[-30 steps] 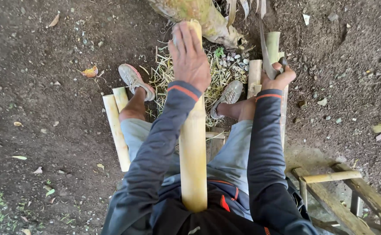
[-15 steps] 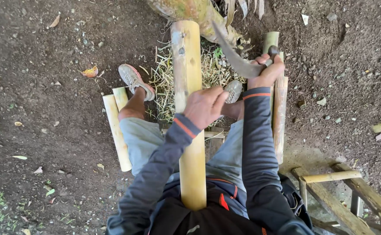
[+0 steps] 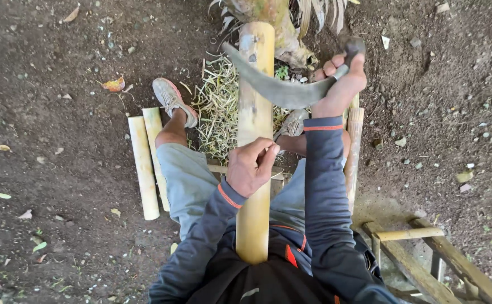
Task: Using a curved knife to strip the outer bark from a length of bamboo.
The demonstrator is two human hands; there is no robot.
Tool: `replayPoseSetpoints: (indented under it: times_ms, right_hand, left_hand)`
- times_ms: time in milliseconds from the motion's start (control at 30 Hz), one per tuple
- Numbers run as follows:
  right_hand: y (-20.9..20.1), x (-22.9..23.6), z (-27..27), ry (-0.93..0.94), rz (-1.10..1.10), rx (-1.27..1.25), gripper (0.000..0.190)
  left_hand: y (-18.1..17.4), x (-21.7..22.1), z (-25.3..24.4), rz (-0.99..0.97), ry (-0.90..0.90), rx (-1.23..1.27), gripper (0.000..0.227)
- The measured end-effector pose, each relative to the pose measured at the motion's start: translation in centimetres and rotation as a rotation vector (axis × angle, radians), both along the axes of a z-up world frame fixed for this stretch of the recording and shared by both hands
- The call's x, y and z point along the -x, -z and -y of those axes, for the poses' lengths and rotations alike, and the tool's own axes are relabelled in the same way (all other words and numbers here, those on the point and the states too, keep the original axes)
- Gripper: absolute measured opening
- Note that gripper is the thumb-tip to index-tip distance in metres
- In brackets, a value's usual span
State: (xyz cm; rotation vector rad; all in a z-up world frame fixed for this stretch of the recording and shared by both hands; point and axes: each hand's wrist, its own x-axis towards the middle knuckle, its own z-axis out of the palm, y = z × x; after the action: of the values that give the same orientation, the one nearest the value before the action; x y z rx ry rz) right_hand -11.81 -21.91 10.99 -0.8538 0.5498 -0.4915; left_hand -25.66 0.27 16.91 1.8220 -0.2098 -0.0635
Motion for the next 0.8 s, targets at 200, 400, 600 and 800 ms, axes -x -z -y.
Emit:
replayPoseSetpoints:
  times_ms: [200,400,600,800]
  right_hand:
    - [0.8,0.3,-0.9,0.021,0.009,-0.126,0.028]
    - [-0.2,1.6,-0.9,0.079,-0.012,0.079,0.03]
    - [-1.6,4.2,-1.9,0.132,0.048,-0.084,0.031]
    - [-0.7,6.6,-4.0,0.184,0.176,-0.013,0.028]
  left_hand:
    - [-0.1,0.0,0.7,0.026,-0.025,0.017,0.013]
    - [0.5,1.3,1.7,-0.112,-0.032,0.162,0.012]
    - [4.1,-0.5,5.1,-0.2,-0.094,0.626,0.025]
    - [3.2,-1.4,8.6,-0.378,-0.394,0.813,0.017]
